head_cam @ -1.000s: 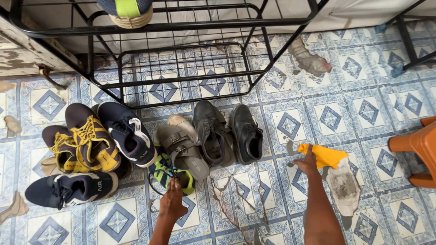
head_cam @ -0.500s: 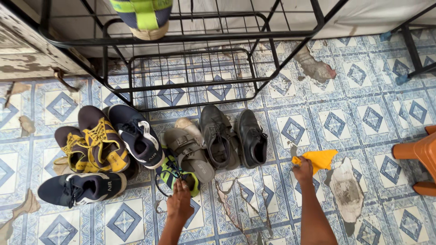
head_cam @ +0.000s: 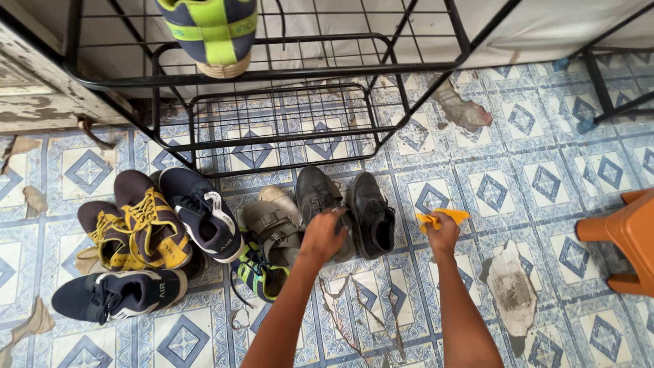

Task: The person arranges multiple pairs of shoes on a two-tier wire shoe rack and the floor, then wipes the rack with a yellow cloth. Shoes include sneakers, sandals, and casual shoes in various colors.

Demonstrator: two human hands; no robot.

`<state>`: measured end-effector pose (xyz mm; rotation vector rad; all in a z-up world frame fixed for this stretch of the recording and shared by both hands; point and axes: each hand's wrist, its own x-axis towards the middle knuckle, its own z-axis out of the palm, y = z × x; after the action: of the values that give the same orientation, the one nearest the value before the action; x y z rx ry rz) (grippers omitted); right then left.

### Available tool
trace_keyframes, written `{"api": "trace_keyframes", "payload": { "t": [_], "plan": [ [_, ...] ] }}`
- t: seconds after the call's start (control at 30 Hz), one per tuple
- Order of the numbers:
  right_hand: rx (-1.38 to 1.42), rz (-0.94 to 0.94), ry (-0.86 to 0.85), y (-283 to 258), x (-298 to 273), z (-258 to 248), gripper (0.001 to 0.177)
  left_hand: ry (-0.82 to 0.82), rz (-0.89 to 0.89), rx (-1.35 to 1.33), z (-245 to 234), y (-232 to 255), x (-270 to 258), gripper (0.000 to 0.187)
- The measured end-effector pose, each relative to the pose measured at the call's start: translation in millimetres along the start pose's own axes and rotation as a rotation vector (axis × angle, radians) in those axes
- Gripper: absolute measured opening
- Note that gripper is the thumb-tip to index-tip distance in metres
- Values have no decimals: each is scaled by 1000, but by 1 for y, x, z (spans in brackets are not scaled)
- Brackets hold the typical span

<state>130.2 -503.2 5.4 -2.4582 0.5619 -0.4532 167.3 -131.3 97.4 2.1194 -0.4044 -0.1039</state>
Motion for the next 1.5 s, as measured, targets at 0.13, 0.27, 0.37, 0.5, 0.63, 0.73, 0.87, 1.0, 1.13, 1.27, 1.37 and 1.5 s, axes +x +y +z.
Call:
{"api": "trace_keyframes", "payload": {
  "t": [0.13,0.27,0.37,0.5,0.63,0.73,0.87,1.0,1.13,1.27,1.37,1.5],
  "plan": [
    [45,-20,34,-24,17,1,28,-44,101,-53,9,-8,28,67],
    [164,-58,-32,-69,23,-7,27,-128,21,-111,9,-2,39,68],
    [345,-35,-119,-107,26,-8,23,-150,81,-156,9,-4,46,58],
    [542,1,-224,-148,21,-10,20,-229,169,-152,2,0,51,45],
    [540,-35,-205,-189,26,-12,21,-286,192,-122,-17,25,63,52],
    [598,-63,-249,-212,28,-18,21,-375,120,-51,-28,42,69,60],
    [709,-52,-273,-247,30,-24,19,-347,136,-47,-48,59,70,59],
    [707,-18,-318,-284,24,-36,19,-363,73,-26,-68,72,70,69],
    [730,-40,-337,-309,19,-43,19,-254,150,-60,-81,69,63,67],
    [812,-45,-355,-328,11,-47,21,-175,187,-67,-94,72,54,65],
    [827,-49,-356,-342,7,-53,23,-156,188,-65,-110,83,48,62],
    [823,-26,-368,-374,-1,-66,27,-179,172,-17,-146,111,44,59]
  ]
}}
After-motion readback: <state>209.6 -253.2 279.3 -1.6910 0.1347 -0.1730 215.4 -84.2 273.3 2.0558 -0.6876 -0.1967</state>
